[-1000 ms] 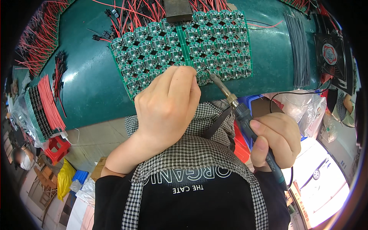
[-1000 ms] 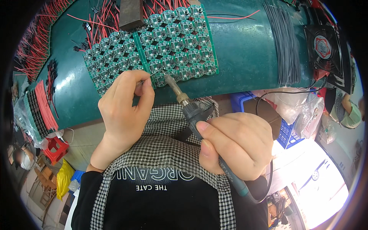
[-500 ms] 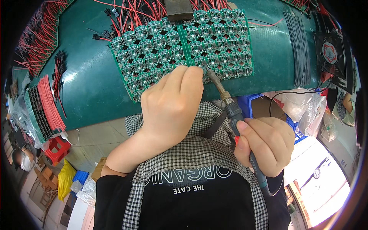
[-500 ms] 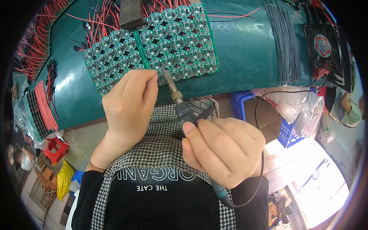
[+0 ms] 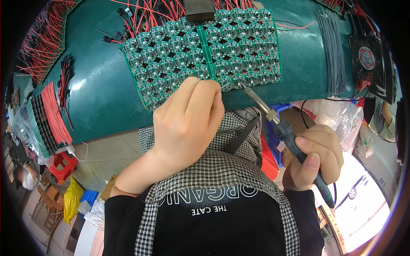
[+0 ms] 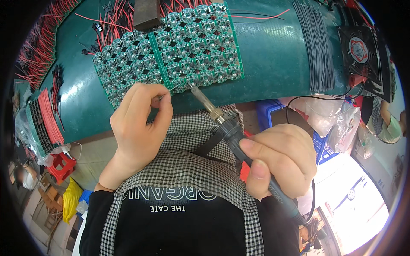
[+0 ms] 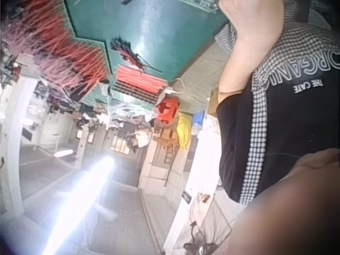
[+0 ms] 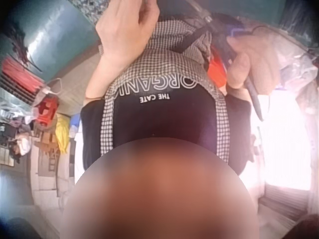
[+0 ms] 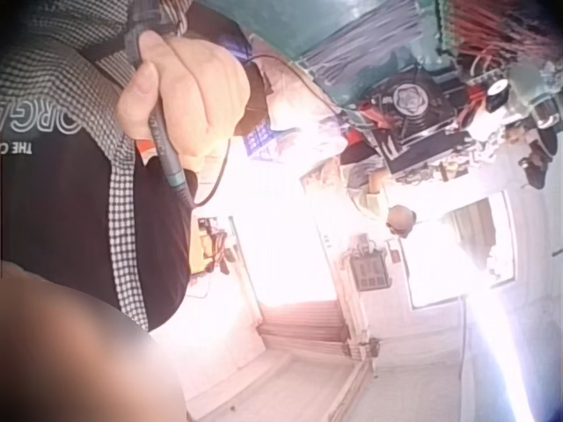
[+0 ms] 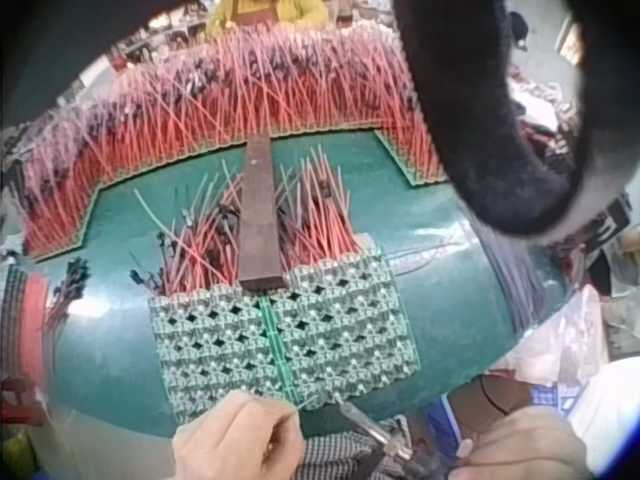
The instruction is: The person solders red wires onto a panel of LED PCBs using a soldering iron.
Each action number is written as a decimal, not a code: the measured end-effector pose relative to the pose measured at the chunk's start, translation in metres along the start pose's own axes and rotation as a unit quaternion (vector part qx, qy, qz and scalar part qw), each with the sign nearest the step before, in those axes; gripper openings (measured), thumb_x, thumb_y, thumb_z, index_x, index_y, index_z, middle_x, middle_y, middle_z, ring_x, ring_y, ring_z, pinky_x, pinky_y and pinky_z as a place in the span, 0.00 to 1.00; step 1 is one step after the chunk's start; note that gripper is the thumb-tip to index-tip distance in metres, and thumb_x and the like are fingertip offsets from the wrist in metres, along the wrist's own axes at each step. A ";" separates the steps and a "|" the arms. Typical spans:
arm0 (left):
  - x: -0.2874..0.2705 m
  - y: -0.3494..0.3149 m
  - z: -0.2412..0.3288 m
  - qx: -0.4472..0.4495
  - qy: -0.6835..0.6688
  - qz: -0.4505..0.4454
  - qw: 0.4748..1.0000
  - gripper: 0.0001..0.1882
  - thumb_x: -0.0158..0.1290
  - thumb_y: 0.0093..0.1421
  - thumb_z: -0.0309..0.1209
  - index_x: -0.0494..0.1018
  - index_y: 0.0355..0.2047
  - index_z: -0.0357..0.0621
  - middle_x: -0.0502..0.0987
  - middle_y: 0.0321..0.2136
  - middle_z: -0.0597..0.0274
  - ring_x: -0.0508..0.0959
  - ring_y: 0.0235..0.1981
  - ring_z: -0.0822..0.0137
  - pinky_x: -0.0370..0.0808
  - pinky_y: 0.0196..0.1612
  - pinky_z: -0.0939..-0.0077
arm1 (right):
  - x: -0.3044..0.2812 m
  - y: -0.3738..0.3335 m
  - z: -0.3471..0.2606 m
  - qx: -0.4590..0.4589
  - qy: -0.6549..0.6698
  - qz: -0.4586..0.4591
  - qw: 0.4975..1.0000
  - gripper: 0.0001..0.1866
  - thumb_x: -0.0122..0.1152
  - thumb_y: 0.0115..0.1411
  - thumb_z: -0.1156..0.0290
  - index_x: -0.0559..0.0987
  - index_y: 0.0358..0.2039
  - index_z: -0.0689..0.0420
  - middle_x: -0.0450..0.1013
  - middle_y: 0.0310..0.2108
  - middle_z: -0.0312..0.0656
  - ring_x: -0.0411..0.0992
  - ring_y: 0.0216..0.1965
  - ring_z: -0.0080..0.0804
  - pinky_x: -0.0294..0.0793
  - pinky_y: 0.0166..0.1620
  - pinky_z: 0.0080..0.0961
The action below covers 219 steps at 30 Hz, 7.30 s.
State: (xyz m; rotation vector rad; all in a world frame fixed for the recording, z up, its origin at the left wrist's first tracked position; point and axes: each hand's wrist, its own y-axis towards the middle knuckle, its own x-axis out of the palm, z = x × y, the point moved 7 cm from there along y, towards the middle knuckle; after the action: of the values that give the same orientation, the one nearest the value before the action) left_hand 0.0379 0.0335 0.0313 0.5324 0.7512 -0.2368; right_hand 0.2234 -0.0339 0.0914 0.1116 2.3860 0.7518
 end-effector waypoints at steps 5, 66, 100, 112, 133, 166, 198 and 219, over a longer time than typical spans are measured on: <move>0.006 -0.002 0.005 0.020 -0.006 0.004 1.000 0.10 0.59 0.50 0.19 0.73 0.33 0.40 0.71 0.25 0.61 0.75 0.20 0.64 0.72 0.22 0.73 | 0.001 -0.011 0.004 -0.016 0.014 -0.017 1.000 0.08 0.58 0.49 0.74 0.80 0.26 0.66 0.75 0.22 0.44 0.71 0.16 0.34 0.68 0.20 0.27; 0.023 0.002 0.021 -0.006 0.028 -0.041 0.999 0.10 0.59 0.50 0.18 0.71 0.32 0.38 0.71 0.25 0.59 0.74 0.18 0.64 0.72 0.20 0.73 | -0.004 -0.024 0.004 -0.075 -0.031 0.010 0.997 0.08 0.64 0.48 0.74 0.82 0.27 0.66 0.74 0.21 0.43 0.73 0.18 0.32 0.72 0.19 0.21; 0.020 -0.001 0.015 0.007 0.021 -0.023 1.000 0.10 0.60 0.50 0.19 0.73 0.33 0.39 0.73 0.24 0.60 0.76 0.21 0.62 0.73 0.23 0.71 | -0.002 -0.020 0.004 -0.045 -0.018 0.023 0.999 0.08 0.61 0.48 0.74 0.81 0.24 0.68 0.74 0.19 0.44 0.71 0.15 0.32 0.69 0.16 0.22; 0.021 -0.002 0.013 0.003 0.023 -0.027 0.999 0.09 0.59 0.50 0.19 0.74 0.33 0.39 0.74 0.24 0.60 0.76 0.21 0.62 0.74 0.23 0.71 | 0.005 -0.017 0.004 -0.043 -0.028 -0.040 0.998 0.08 0.63 0.47 0.76 0.82 0.27 0.66 0.75 0.23 0.43 0.73 0.18 0.32 0.73 0.20 0.23; 0.005 0.003 0.010 -0.041 0.023 0.011 0.999 0.10 0.59 0.51 0.18 0.75 0.33 0.43 0.71 0.23 0.63 0.72 0.19 0.66 0.69 0.21 0.73 | 0.013 -0.019 -0.009 -0.077 -0.097 -0.055 0.991 0.09 0.68 0.44 0.77 0.83 0.30 0.62 0.75 0.24 0.40 0.73 0.20 0.30 0.72 0.21 0.21; 0.007 0.018 0.004 0.015 0.025 0.008 1.000 0.09 0.61 0.48 0.21 0.75 0.30 0.43 0.72 0.21 0.64 0.73 0.18 0.65 0.69 0.20 0.74 | -0.003 -0.002 0.022 0.018 0.011 -0.037 0.999 0.07 0.63 0.49 0.82 0.79 0.31 0.70 0.75 0.24 0.49 0.72 0.19 0.35 0.69 0.20 0.24; 0.016 0.017 0.005 0.014 0.079 0.012 0.997 0.08 0.60 0.49 0.22 0.73 0.29 0.44 0.73 0.21 0.66 0.76 0.20 0.68 0.70 0.19 0.76 | 0.007 0.003 0.014 -0.022 -0.002 -0.069 0.997 0.10 0.66 0.48 0.78 0.81 0.32 0.67 0.76 0.26 0.46 0.76 0.22 0.36 0.76 0.23 0.25; 0.011 0.018 0.005 0.014 0.050 0.023 0.998 0.10 0.59 0.48 0.20 0.74 0.32 0.43 0.70 0.26 0.62 0.75 0.23 0.65 0.72 0.23 0.72 | -0.003 0.013 0.024 0.030 0.028 -0.096 0.995 0.12 0.68 0.45 0.79 0.81 0.33 0.68 0.75 0.26 0.48 0.73 0.21 0.34 0.69 0.21 0.24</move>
State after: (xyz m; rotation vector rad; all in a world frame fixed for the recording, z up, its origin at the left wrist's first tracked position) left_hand 0.0558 0.0455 0.0336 0.5902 0.8327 -0.1790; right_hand 0.2388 -0.0121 0.0847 -0.1143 2.4303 0.6012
